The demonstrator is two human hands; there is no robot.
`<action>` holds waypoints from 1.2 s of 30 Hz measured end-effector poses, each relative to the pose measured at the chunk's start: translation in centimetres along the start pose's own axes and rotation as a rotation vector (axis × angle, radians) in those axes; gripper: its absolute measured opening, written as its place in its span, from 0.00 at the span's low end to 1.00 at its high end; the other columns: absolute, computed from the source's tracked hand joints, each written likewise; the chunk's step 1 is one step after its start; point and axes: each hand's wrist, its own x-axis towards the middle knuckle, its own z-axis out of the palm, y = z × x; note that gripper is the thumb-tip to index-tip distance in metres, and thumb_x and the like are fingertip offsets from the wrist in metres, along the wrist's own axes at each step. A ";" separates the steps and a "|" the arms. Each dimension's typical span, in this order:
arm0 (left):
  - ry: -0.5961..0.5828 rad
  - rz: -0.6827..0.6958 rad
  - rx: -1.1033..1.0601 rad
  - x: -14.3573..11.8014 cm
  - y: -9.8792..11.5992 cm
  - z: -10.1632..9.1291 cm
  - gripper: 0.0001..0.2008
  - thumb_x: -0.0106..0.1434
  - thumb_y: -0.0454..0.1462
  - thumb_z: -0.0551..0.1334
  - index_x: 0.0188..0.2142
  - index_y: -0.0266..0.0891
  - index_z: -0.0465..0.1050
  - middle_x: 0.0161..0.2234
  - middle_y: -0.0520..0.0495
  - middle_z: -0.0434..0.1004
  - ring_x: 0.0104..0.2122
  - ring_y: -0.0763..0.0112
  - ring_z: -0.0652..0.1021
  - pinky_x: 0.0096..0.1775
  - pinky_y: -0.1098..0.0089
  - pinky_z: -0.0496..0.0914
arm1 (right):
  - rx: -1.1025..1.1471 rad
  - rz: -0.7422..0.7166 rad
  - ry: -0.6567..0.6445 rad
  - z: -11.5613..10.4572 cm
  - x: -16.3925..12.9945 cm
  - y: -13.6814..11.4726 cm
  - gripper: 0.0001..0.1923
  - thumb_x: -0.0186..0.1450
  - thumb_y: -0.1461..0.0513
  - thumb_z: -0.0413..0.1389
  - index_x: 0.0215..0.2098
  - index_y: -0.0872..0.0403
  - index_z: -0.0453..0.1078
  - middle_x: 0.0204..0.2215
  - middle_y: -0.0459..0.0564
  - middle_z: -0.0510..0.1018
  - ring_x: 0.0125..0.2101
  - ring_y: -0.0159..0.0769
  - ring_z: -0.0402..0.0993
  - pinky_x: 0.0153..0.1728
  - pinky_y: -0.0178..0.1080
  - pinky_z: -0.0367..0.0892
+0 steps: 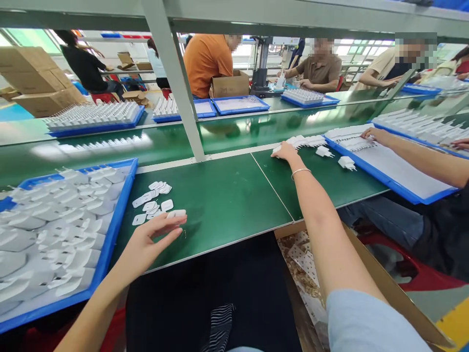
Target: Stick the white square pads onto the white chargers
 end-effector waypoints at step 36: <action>0.483 -0.091 -0.634 -0.9 -1.3 5.5 0.20 0.52 0.39 0.76 0.45 0.38 0.82 0.43 0.43 0.83 0.44 0.61 0.81 0.50 0.63 0.74 | 0.708 -0.314 -0.359 11.6 -16.0 -22.1 0.16 0.69 0.63 0.56 0.55 0.46 0.71 0.41 0.50 0.82 0.40 0.39 0.80 0.42 0.43 0.79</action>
